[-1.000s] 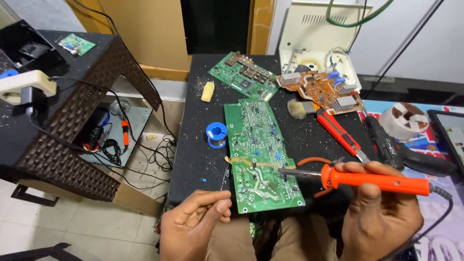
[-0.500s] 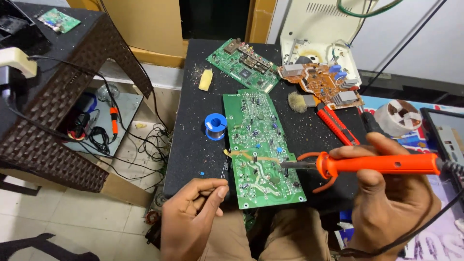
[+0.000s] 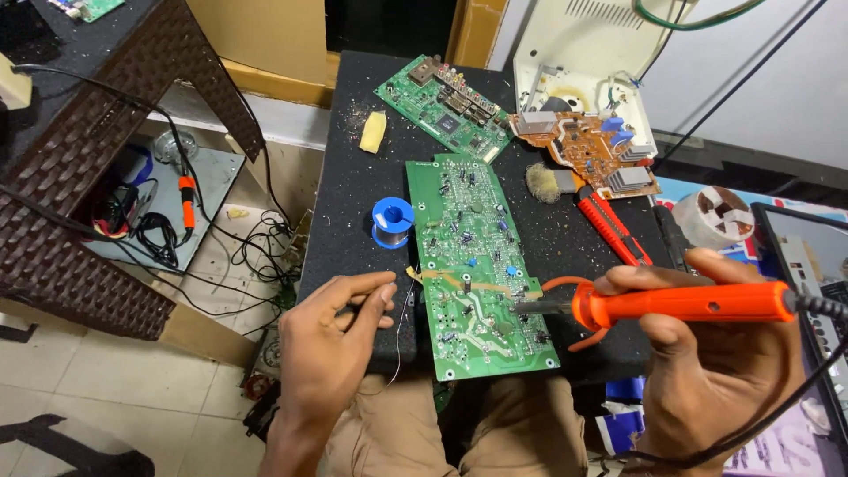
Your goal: Soldering electronic components onto a printed circuit board using a soldering iron and solder wire.
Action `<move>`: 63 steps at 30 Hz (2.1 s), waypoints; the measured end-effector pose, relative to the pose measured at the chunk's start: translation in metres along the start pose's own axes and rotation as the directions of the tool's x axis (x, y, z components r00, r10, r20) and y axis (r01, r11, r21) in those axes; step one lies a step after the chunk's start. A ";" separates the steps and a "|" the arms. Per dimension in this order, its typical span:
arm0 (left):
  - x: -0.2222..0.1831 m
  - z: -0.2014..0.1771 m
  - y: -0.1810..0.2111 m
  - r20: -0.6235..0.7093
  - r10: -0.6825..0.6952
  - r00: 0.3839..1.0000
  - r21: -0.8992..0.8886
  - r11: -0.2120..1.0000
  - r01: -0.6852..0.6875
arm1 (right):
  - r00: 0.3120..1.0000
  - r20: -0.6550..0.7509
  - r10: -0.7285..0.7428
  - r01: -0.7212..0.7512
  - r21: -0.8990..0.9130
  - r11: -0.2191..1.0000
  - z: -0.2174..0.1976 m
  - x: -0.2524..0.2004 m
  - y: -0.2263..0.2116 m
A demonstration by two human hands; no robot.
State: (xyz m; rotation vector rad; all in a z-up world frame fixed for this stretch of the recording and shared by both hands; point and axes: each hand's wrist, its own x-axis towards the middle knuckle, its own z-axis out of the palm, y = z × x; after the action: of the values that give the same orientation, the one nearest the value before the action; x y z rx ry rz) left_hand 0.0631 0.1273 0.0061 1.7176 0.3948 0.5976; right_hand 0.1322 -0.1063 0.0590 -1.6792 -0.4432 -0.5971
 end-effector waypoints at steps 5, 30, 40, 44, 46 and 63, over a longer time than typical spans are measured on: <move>0.005 0.001 -0.004 0.003 -0.039 0.999 0.057 0.998 0.038 | 0.999 0.041 -0.005 0.005 0.003 1.000 0.003 0.001 0.003; 0.002 0.005 -0.013 -0.007 0.068 0.998 0.247 0.967 -0.064 | 0.996 0.075 0.058 -0.049 -0.109 0.993 0.017 0.009 -0.017; 0.001 0.008 -0.019 -0.037 0.266 0.963 0.266 0.932 -0.248 | 0.994 0.105 -0.006 0.015 -0.089 0.996 0.029 0.017 -0.015; 0.001 0.006 -0.021 -0.037 0.235 0.971 0.304 0.929 -0.213 | 0.993 0.119 0.024 -0.014 -0.088 0.996 0.033 0.018 -0.023; 0.001 0.006 -0.022 -0.030 0.248 0.968 0.289 0.929 -0.229 | 0.990 0.133 0.042 -0.028 -0.103 0.994 0.032 0.017 -0.026; -0.001 0.007 -0.024 -0.048 0.263 0.964 0.337 0.913 -0.232 | 0.986 0.165 0.004 0.018 -0.137 0.990 0.036 0.025 -0.019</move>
State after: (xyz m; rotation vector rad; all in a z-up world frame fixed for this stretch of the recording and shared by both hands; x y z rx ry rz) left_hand 0.0678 0.1268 -0.0187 2.0854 0.3585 0.8352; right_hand 0.1457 -0.0684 0.0846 -1.8686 -0.5370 -0.5048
